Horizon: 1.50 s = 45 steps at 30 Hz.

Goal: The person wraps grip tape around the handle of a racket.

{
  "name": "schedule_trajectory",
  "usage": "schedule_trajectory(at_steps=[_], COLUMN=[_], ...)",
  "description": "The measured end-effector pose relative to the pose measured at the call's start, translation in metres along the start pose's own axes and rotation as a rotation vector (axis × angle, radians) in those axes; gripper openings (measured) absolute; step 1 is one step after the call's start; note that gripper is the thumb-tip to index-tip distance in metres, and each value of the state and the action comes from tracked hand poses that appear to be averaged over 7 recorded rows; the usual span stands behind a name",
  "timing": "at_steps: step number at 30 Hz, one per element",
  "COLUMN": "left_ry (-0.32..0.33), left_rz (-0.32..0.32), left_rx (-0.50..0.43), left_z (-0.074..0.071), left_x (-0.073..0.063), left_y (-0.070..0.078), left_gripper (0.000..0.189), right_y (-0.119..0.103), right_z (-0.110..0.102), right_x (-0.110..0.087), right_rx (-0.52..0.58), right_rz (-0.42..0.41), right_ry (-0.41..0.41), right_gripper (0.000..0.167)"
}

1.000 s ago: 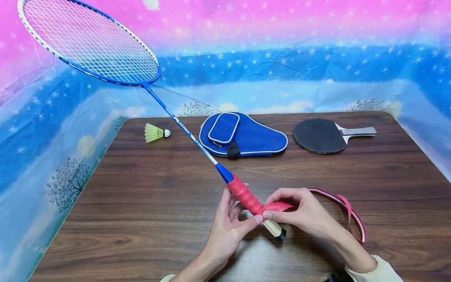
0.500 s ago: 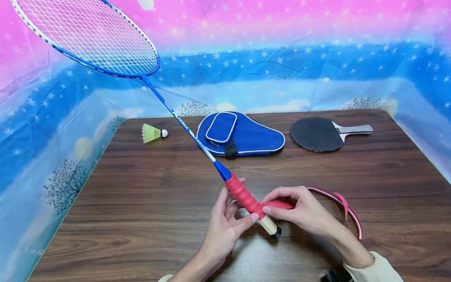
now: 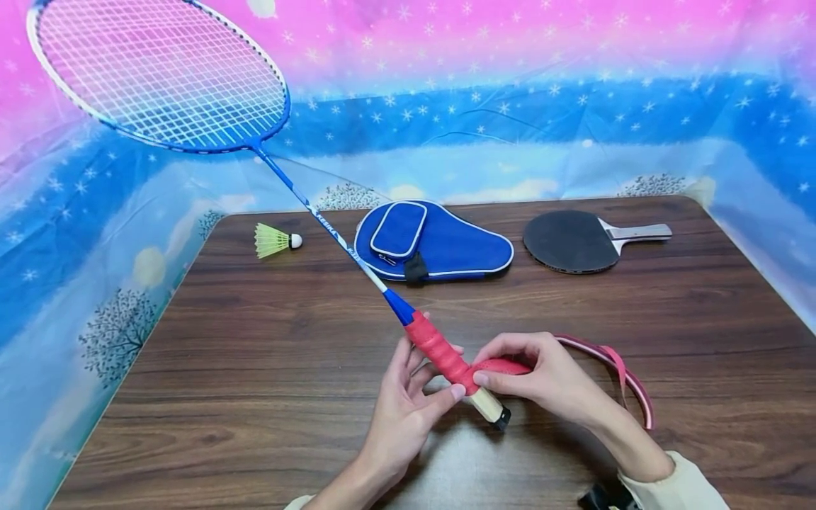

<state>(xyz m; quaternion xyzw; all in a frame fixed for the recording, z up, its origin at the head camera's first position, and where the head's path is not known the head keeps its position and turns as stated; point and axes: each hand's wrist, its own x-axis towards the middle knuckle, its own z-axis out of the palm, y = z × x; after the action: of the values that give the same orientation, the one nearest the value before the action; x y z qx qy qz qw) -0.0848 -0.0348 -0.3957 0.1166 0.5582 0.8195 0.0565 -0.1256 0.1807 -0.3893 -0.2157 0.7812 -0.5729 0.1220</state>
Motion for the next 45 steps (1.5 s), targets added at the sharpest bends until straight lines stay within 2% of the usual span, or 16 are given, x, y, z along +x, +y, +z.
schedule_trajectory(at_steps=[7, 16, 25, 31, 40, 45], left_ry=[-0.019, -0.058, 0.019, 0.041, 0.052, 0.069], left_rz=[0.018, 0.006, 0.005, -0.011, 0.001, -0.023], left_rx=[-0.004, -0.015, 0.039, 0.038, 0.032, 0.035], left_z=[0.0018, 0.0047, 0.0063, 0.0065, 0.0064, 0.0054], left_x=[-0.0018, -0.0018, -0.0006, -0.0007, 0.0, -0.0002], left_y=[0.0015, 0.0041, 0.004, 0.0075, 0.0091, 0.0091], left_gripper=[0.066, 0.071, 0.075, 0.076, 0.08, 0.08], right_y=[-0.0028, -0.0039, -0.0053, -0.0065, -0.0074, -0.0063], right_z=[-0.0006, -0.0008, -0.0007, -0.0013, -0.0029, -0.004], right_x=[-0.0004, -0.0003, -0.0006, -0.0008, -0.0012, -0.0014], right_rx=[0.007, 0.021, -0.001, -0.032, -0.031, -0.023], right_rz=[0.025, 0.011, 0.017, 0.007, -0.005, -0.022], right_ry=[0.001, -0.006, -0.011, -0.014, -0.038, -0.043], right_gripper=[0.016, 0.016, 0.017, 0.015, 0.012, 0.01])
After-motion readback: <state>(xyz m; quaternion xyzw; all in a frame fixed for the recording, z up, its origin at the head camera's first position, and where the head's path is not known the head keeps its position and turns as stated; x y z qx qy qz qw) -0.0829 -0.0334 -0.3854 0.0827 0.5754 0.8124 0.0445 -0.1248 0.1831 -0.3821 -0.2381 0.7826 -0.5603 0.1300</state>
